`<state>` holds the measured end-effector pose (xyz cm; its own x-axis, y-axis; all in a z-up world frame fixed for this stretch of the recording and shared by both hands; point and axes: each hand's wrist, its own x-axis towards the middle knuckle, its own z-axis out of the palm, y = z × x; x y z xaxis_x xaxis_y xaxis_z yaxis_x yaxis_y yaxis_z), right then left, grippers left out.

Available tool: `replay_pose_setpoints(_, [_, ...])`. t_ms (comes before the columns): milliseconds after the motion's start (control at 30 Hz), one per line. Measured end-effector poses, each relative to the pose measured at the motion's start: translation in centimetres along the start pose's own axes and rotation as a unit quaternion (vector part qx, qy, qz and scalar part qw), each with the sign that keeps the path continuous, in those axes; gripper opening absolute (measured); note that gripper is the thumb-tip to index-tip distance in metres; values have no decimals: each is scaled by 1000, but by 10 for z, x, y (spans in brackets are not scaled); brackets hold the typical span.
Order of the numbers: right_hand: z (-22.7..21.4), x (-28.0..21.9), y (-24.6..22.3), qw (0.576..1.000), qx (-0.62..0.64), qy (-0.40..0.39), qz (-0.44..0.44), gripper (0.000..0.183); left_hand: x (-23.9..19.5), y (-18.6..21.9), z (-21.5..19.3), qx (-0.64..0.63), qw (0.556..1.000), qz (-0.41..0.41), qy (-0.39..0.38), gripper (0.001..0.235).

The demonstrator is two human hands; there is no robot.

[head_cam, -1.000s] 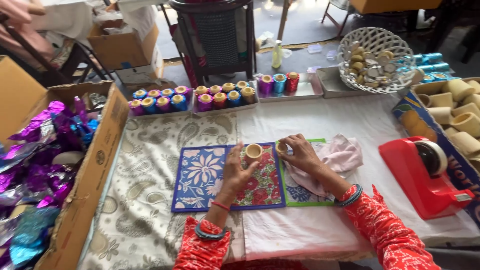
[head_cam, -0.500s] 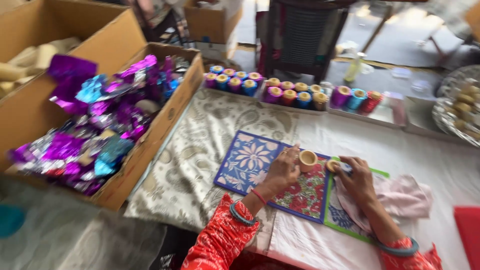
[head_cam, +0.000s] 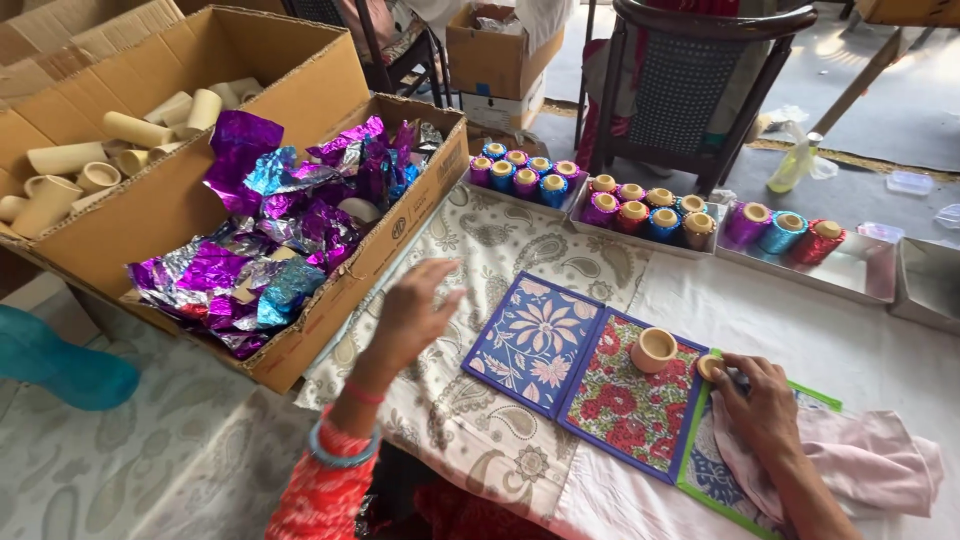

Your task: The person wipes small cylindrical candle holders with a pink cloth, then wraps them in shiny metallic foil. They place the wrapped items into a tray and repeat the process with additional holders.

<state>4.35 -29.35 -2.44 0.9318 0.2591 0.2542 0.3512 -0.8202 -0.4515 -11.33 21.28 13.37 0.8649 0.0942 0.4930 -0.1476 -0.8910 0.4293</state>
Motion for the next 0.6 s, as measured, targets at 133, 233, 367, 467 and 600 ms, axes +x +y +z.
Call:
replay_pose_setpoints(133, [0,-2,2,1000,0,-19,17,41,-26,-16,-66,28,993,-117,-16,43])
replay_pose_setpoints(233, [-1,-1,0,1000,-13,9,-9,41,-44,-44,-103,72,989,-113,59,38])
replay_pose_setpoints(367, [-2,0,-1,999,-27,5,19,40,-50,-81,-146,166,968,-118,145,35])
replay_pose_setpoints(467, [6,1,9,1000,-19,8,17,41,-33,-122,-163,157,960,-209,103,40])
replay_pose_setpoints(600, [6,0,12,998,-15,52,-44,37,-8,-245,-152,150,970,-182,53,56])
